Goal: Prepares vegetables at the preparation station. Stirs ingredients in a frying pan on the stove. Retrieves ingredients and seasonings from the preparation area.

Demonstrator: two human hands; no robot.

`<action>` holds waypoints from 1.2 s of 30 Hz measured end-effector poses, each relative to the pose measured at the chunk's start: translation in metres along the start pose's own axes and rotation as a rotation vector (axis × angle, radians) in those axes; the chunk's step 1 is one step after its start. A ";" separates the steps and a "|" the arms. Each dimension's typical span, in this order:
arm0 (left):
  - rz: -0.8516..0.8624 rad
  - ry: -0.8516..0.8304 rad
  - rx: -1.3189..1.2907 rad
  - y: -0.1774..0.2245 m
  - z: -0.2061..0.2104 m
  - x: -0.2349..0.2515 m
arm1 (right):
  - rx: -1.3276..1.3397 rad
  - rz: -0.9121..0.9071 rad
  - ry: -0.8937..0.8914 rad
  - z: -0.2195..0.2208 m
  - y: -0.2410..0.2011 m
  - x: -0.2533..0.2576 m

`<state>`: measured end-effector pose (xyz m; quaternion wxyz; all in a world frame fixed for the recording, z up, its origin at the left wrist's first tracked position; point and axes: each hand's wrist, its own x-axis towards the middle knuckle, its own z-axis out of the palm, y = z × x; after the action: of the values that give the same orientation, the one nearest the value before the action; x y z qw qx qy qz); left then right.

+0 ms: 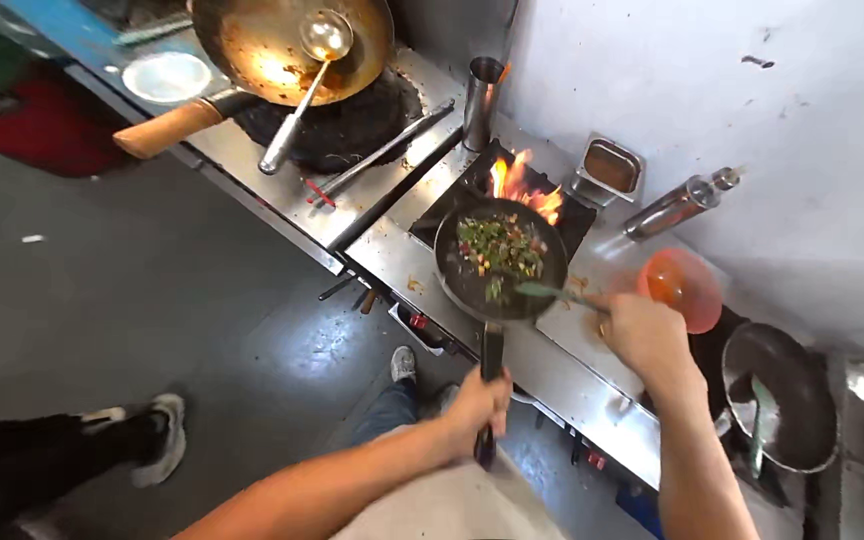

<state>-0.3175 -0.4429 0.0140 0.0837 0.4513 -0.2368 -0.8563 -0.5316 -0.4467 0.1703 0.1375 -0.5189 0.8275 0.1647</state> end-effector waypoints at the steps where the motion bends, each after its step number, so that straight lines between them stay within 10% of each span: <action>1: -0.049 0.011 0.009 -0.006 0.001 -0.010 | -0.007 -0.024 -0.051 0.000 -0.002 -0.001; 6: 0.095 0.017 -0.012 0.021 -0.006 0.065 | 0.038 0.011 0.015 0.016 -0.024 0.022; 10: -0.037 -0.007 -0.071 -0.001 0.013 -0.008 | 0.046 -0.045 -0.049 0.008 -0.002 0.002; 13: -0.020 0.029 -0.017 0.005 0.000 0.032 | 0.030 -0.040 -0.149 0.009 -0.008 0.008; 18: 0.064 0.029 -0.010 0.023 0.003 0.051 | 0.215 0.020 0.139 0.031 -0.042 0.058; 27: 0.064 0.039 0.150 0.026 -0.023 0.057 | 0.389 0.136 -0.017 0.031 0.044 0.145; 32: 0.006 0.004 0.212 0.044 -0.033 0.049 | 0.403 -0.115 -0.084 0.015 -0.009 0.228; 36: 0.056 -0.019 0.242 0.097 -0.058 0.084 | 0.036 -0.303 0.216 -0.009 -0.058 0.151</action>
<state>-0.3252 -0.5770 -0.0287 0.0501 0.4433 -0.3516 -0.8230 -0.5435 -0.5976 0.1108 0.0801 -0.6497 0.7527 0.0708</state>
